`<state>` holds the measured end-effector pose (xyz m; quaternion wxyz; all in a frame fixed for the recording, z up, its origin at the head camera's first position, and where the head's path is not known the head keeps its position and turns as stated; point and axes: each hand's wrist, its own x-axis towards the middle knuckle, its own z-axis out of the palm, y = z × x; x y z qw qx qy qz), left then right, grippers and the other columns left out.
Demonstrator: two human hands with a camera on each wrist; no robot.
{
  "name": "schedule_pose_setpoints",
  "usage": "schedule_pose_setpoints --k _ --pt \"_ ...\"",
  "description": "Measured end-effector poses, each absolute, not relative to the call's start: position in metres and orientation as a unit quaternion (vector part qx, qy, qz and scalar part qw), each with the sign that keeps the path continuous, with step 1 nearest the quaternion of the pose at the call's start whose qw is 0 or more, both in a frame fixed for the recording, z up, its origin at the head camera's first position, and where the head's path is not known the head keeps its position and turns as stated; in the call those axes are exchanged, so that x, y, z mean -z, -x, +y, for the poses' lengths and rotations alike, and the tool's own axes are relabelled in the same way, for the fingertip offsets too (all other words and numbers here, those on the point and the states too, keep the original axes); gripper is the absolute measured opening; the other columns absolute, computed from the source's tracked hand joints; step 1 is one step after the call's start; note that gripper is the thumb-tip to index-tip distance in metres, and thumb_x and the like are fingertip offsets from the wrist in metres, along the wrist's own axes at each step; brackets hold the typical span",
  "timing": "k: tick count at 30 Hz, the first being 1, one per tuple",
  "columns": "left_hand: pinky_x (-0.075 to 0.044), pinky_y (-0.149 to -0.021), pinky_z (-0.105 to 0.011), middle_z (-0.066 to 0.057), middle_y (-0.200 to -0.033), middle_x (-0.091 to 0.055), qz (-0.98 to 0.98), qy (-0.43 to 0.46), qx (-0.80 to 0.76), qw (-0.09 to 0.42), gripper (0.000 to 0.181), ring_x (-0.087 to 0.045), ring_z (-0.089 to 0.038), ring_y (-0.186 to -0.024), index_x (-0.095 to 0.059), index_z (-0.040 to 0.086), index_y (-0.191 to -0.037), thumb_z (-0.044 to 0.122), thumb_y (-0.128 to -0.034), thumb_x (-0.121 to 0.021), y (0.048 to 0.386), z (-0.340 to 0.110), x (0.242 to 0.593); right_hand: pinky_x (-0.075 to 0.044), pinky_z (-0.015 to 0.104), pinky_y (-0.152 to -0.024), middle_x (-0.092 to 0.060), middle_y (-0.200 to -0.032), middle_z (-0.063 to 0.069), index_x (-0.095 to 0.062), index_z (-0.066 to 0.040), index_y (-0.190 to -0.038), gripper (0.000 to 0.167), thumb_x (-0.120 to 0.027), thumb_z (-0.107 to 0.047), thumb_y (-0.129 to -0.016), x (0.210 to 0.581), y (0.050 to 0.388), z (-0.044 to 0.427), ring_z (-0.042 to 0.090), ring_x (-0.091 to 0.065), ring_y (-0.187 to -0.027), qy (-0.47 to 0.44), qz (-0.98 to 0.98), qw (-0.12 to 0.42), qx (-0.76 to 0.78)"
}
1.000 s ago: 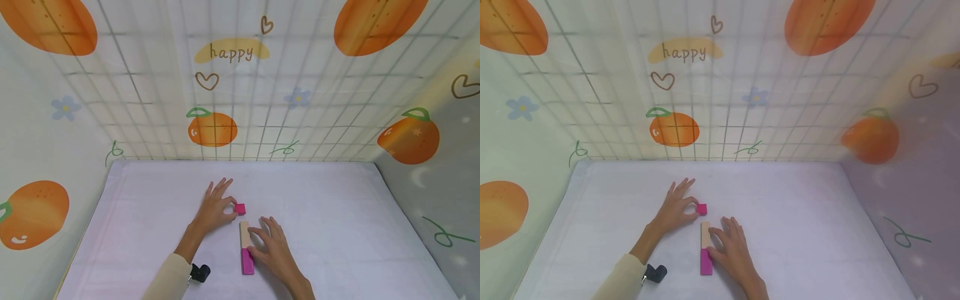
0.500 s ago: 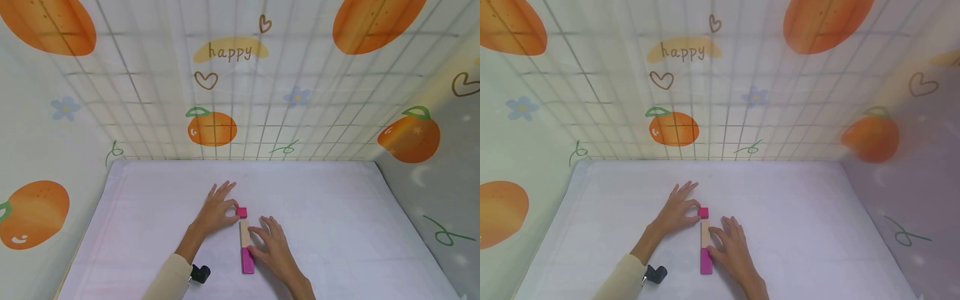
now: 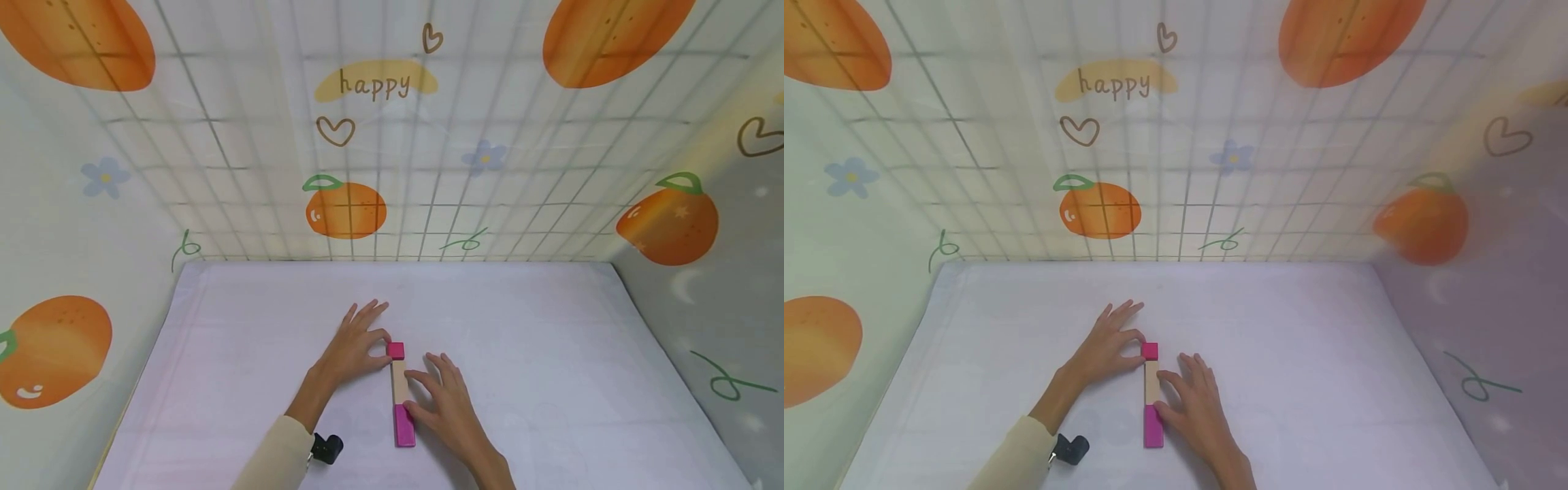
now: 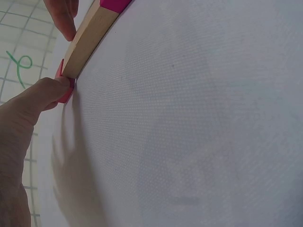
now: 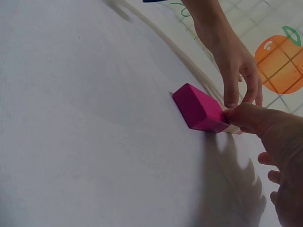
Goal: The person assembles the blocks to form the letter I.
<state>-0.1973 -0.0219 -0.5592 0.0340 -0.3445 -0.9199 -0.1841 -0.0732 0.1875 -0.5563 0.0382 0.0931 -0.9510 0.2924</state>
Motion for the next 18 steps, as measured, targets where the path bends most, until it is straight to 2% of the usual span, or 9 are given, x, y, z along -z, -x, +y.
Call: schedule_pose_setpoints --k 12,18 --pt "-0.011 -0.119 -0.056 -0.004 -0.16 -0.032 -0.922 0.344 0.174 0.038 0.028 -0.016 -0.023 -0.151 -0.073 0.026 -0.109 0.045 -0.0875 -0.073 0.1987 -0.0208 0.5593 -0.027 0.069 -0.108 -0.043 -0.148 0.018 -0.068 -0.024 -0.127 0.046 -0.08 -0.034 -0.083 0.5578 0.0729 0.1879 0.042 -0.026 -0.143 -0.102 -0.948 0.05 -0.297" --pt "-0.01 -0.12 -0.055 -0.003 -0.161 -0.031 -0.922 0.344 0.169 0.043 0.028 -0.016 -0.023 -0.151 -0.073 0.027 -0.11 0.045 -0.0883 -0.072 0.2005 -0.0203 0.5614 -0.027 0.069 -0.108 -0.043 -0.148 0.018 -0.068 -0.024 -0.126 0.046 -0.08 -0.034 -0.083 0.557 0.0726 0.1879 0.042 -0.026 -0.143 -0.104 -0.947 0.055 -0.298"
